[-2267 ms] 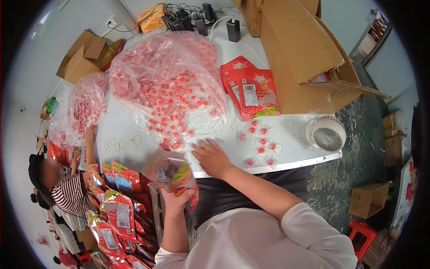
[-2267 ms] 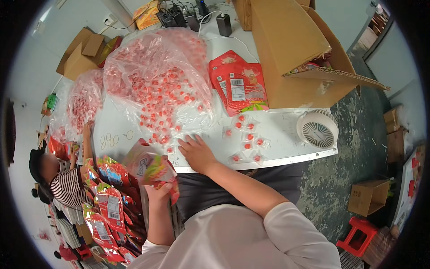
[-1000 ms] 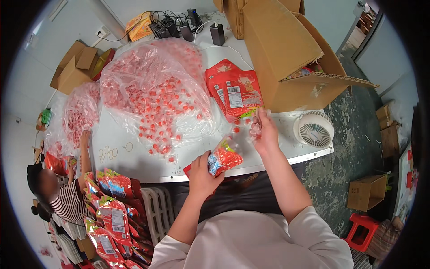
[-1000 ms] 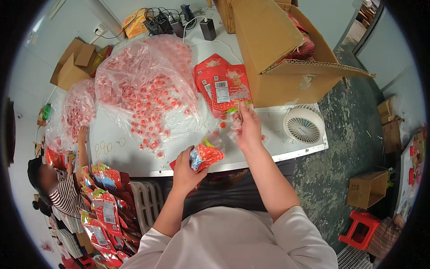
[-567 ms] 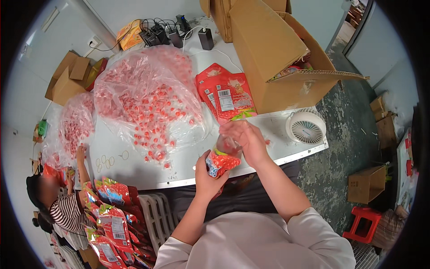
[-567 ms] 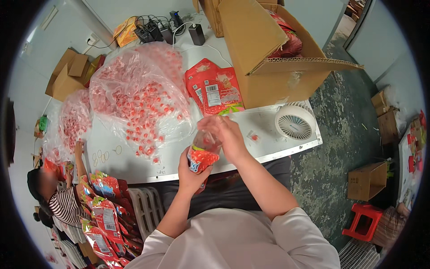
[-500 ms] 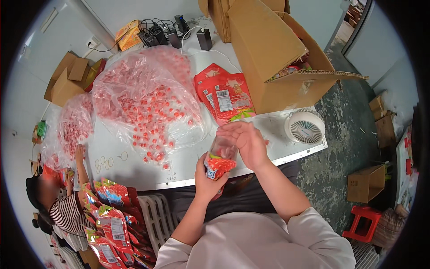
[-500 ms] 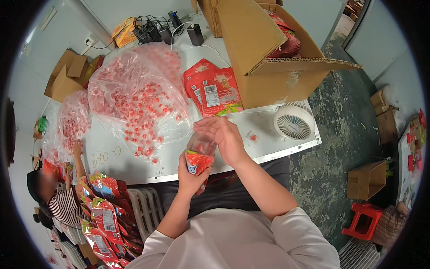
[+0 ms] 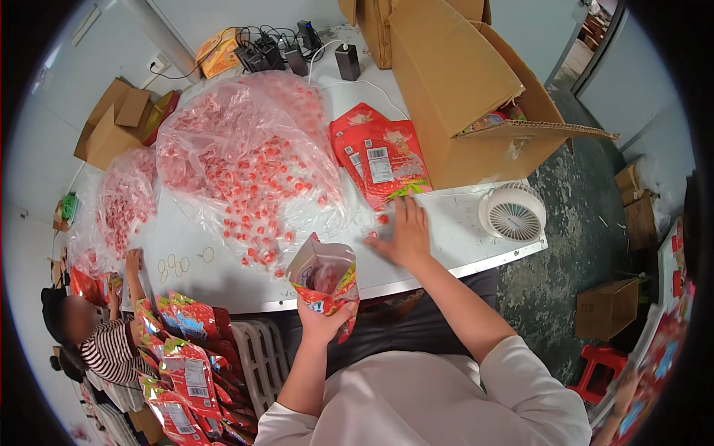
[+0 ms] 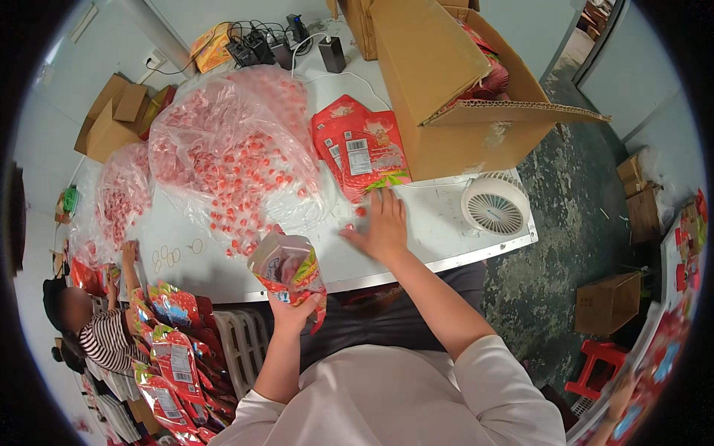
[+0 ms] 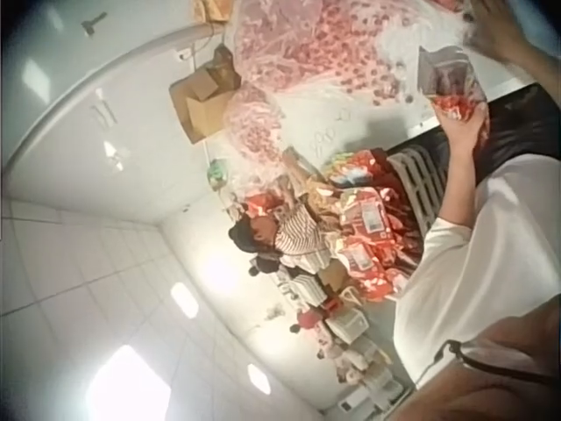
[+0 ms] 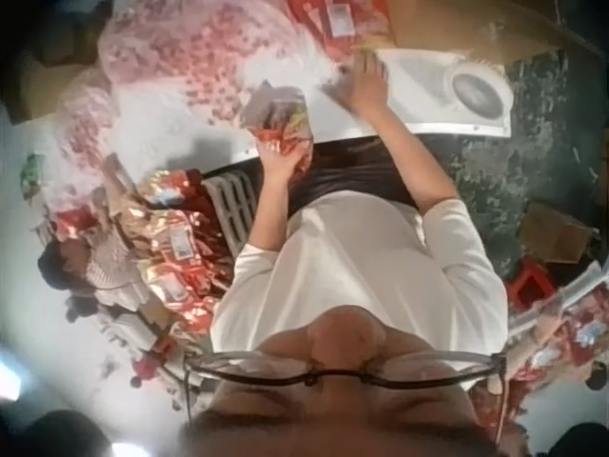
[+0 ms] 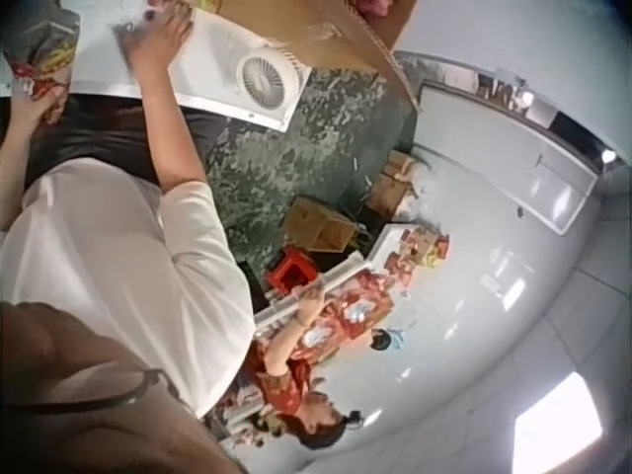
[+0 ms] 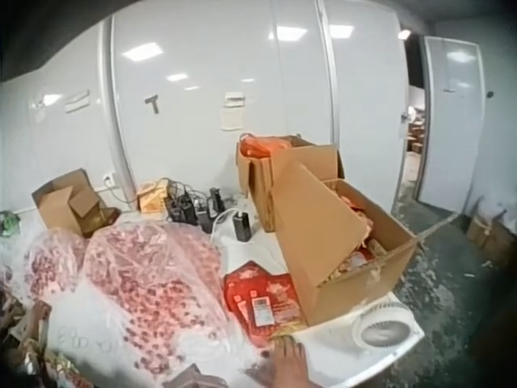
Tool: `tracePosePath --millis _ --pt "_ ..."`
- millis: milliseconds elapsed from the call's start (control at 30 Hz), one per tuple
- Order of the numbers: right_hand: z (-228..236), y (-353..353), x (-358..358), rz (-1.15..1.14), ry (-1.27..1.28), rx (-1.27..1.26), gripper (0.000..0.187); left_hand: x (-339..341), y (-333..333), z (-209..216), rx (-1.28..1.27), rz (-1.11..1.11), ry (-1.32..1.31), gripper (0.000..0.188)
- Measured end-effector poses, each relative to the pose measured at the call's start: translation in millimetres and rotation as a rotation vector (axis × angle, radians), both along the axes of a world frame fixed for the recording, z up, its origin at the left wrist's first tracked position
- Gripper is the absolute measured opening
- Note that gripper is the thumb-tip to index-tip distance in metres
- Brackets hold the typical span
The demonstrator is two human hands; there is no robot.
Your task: Packaging small red candies into individual plastic bags and preparing them for shipping.
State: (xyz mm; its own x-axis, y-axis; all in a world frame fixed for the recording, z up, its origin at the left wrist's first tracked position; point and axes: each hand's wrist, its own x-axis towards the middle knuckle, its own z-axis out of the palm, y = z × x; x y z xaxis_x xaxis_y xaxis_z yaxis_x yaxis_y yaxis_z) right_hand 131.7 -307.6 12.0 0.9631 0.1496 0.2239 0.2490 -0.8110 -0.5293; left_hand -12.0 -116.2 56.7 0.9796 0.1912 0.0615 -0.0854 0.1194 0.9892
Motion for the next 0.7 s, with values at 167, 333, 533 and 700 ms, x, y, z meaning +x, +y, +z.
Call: tracePosePath --millis 167,333,533,700 --pt "4 29 14 0.165 0.085 -0.112 0.085 -6 4 0 0.113 -0.034 0.050 0.090" --pt "-3 42 21 0.416 -0.031 -0.058 0.027 -11 4 0 -0.018 0.086 0.110 0.087" --pt "-33 33 19 0.424 -0.137 -0.067 0.015 5 10 -1 0.573 0.171 0.146 0.074" --pt "2 43 9 0.314 -0.084 0.240 0.023 0 47 -15 0.248 0.308 0.124 0.069"
